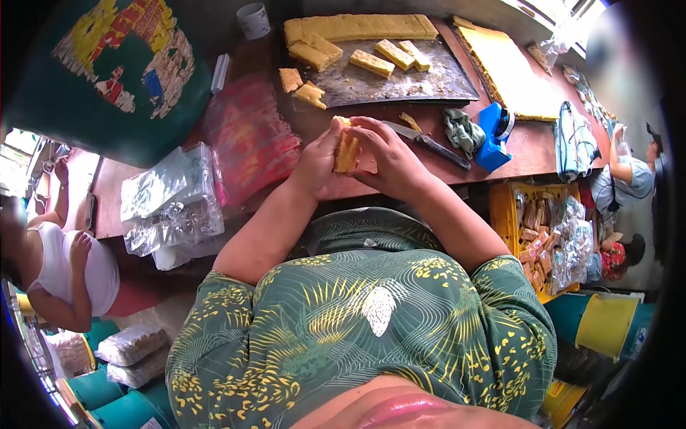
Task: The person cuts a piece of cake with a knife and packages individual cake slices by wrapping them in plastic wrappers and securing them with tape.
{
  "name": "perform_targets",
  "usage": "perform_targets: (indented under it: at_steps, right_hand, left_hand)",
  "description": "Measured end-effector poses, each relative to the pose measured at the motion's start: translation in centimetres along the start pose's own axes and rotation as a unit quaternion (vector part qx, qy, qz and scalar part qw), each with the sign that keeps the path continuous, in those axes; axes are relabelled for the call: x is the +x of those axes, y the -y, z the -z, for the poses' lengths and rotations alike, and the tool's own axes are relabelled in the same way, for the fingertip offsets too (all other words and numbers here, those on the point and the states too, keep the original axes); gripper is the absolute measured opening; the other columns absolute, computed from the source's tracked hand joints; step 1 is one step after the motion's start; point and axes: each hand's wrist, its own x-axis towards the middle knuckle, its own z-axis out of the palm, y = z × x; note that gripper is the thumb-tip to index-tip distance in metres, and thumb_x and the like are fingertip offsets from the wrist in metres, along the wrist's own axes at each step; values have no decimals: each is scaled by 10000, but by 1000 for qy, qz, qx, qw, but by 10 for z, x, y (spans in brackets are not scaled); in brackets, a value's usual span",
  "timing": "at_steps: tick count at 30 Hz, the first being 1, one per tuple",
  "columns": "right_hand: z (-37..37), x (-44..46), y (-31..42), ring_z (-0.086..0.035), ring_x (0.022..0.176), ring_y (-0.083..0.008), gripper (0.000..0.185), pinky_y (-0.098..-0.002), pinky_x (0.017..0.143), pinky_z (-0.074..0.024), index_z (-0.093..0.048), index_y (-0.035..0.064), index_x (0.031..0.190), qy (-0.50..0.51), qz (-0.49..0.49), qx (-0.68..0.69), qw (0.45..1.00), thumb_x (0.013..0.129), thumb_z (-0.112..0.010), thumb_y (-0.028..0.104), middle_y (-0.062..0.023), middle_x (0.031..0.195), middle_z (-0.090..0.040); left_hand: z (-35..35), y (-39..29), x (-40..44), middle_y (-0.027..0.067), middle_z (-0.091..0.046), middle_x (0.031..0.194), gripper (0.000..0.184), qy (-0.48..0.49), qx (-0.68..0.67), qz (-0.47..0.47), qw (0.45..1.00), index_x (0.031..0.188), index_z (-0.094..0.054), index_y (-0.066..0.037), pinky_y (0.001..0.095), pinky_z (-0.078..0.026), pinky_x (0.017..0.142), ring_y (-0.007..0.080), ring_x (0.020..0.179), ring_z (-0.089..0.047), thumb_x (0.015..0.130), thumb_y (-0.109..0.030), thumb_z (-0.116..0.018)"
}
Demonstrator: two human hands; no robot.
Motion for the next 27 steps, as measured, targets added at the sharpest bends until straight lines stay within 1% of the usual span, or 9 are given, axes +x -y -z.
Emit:
perform_targets:
  at_steps: [3,9,12,15,18,20,22,24,27]
  right_hand:
    - [-1,-3,-2,-494,1386,-400,753,-477,1156,-441,-502,102,1473,-6,5,-2,1000,814,-855,197,-199,1496,-477]
    - [-4,-13,-4,-492,1381,-400,758,-475,1145,-451,-505,106,1469,-35,0,1,999,798,-850,182,-200,1482,-485]
    - [-6,-17,-4,-488,1385,-400,769,-475,1151,-446,-505,105,1469,-45,-5,3,999,788,-857,172,-195,1487,-484]
    - [-5,-19,-3,-487,1388,-396,783,-474,1160,-438,-508,102,1465,-46,-13,9,999,772,-870,151,-183,1486,-495]
    - [10,-19,0,-517,1362,-376,790,-464,1153,-443,-518,93,1454,-53,-4,22,998,756,-887,133,-169,1448,-541]
    - [30,-18,-12,-565,1314,-361,778,-453,1125,-472,-532,84,1443,-84,4,14,996,756,-895,126,-162,1409,-580]
    - [45,-23,-33,-669,1141,-335,601,-415,963,-563,-624,79,1369,-128,-126,8,984,817,-858,112,-165,1271,-659]
    - [63,-37,-54,-681,1099,-322,532,-395,948,-561,-639,68,1321,-104,-207,-99,968,827,-835,92,-156,1217,-676]
    - [73,-76,-94,-661,1134,-345,439,-437,978,-536,-676,79,1260,30,-279,-185,942,853,-817,163,-160,1173,-687]
  left_hand:
    - [-2,-2,-2,76,-698,1105,453,-11,-40,12,999,1303,-591,-72,376,-600,876,200,983,-705,1130,-447,-404]
    - [-5,4,-2,101,-686,1139,472,-24,-50,54,997,1320,-576,-65,400,-599,895,216,1031,-697,1144,-438,-348]
    - [-6,8,-2,91,-677,1134,468,-11,-5,22,1000,1315,-574,-68,401,-595,893,203,1033,-687,1132,-458,-390]
    - [-9,9,-4,67,-666,1121,393,34,82,-6,996,1338,-553,-72,374,-581,909,175,1022,-675,1108,-389,-524]
    - [-12,14,-12,46,-657,1123,409,8,172,-37,984,1371,-526,-76,345,-564,913,158,1021,-667,1053,-295,-661]
    - [-4,16,-13,74,-665,1162,487,-23,326,-118,938,1403,-505,-69,353,-559,926,188,1059,-672,1012,-263,-720]
    - [2,11,-18,122,-658,1228,573,-60,471,-189,859,1428,-485,-56,376,-549,958,249,1116,-667,969,-253,-766]
    - [5,2,-24,190,-634,1321,658,-102,604,-248,750,1444,-467,-36,414,-533,1011,341,1192,-652,924,-266,-799]
    - [26,13,-23,245,-617,1330,716,-96,659,-308,679,1465,-450,-32,453,-533,1013,415,1204,-636,896,-268,-814]
